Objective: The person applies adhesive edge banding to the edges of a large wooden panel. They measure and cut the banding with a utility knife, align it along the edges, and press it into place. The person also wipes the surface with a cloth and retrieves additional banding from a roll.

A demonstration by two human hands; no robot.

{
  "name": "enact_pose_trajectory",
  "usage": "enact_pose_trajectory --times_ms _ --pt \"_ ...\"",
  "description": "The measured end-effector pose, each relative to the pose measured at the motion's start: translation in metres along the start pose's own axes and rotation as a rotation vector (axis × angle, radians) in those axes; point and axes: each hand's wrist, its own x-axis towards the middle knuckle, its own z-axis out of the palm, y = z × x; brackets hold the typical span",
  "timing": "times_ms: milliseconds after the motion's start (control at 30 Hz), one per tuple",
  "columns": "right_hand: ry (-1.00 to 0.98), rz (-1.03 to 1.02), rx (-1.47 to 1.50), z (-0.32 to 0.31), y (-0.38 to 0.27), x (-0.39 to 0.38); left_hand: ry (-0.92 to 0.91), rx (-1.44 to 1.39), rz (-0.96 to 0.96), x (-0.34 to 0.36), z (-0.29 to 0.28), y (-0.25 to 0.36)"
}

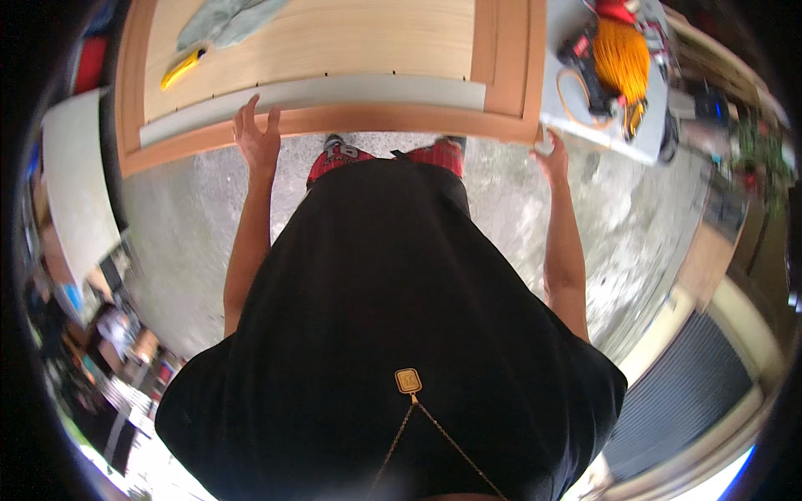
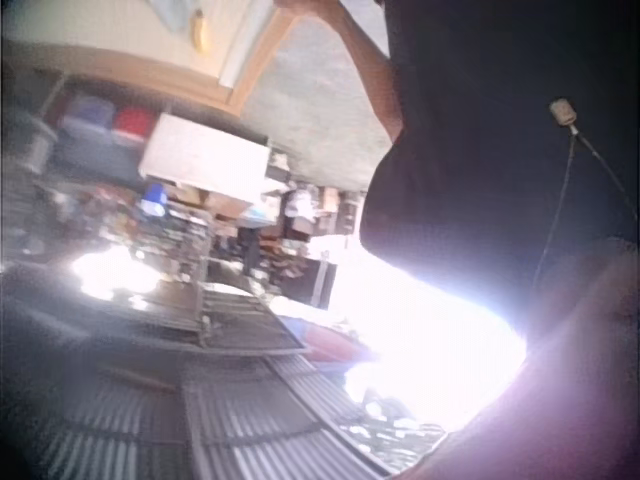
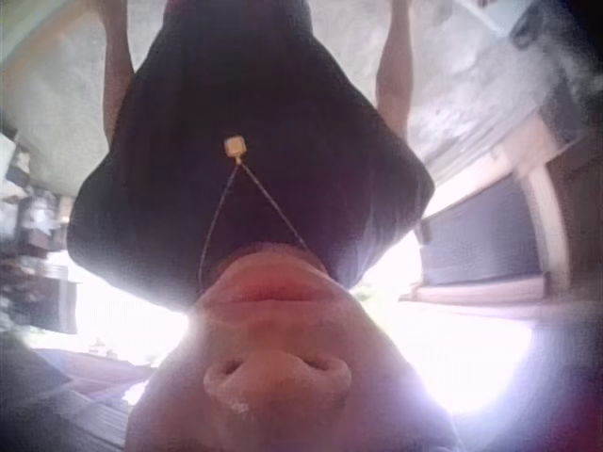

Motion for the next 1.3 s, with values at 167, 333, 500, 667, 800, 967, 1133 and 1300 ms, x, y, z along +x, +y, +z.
enact_pose_trajectory --times_ms 167,333,500,667,800,967,1133,1300 --pt "-0.301 -0.239 0.187 0.005 0.025 0.038 0.170 0.166 -0.647 -0.095 0.017 0.032" --pt "-0.383 -0.276 0.298 -0.001 -0.004 0.023 0.140 -0.418 -1.063 -0.171 0.097 0.140" --pt "-0.395 -0.399 0.263 -0.029 -0.010 0.043 0.111 -0.815 -1.184 -0.169 0.118 0.259" --pt "-0.613 -0.438 0.285 -0.083 -0.058 0.069 0.494 -0.980 -1.298 -0.146 0.114 0.286" --pt "-0.545 -0.898 0.457 -0.056 -0.137 0.082 0.587 -0.945 -1.248 -0.125 0.120 0.273" --pt "-0.584 -1.024 0.391 -0.029 -0.191 0.091 0.685 -0.809 -1.263 -0.115 0.141 0.266" --pt "-0.587 -1.013 0.323 -0.023 -0.185 0.109 0.575 -0.555 -1.284 -0.107 0.146 0.279" --pt "-0.546 -0.983 0.244 -0.027 -0.174 0.121 0.615 -0.539 -1.281 -0.106 0.155 0.280"
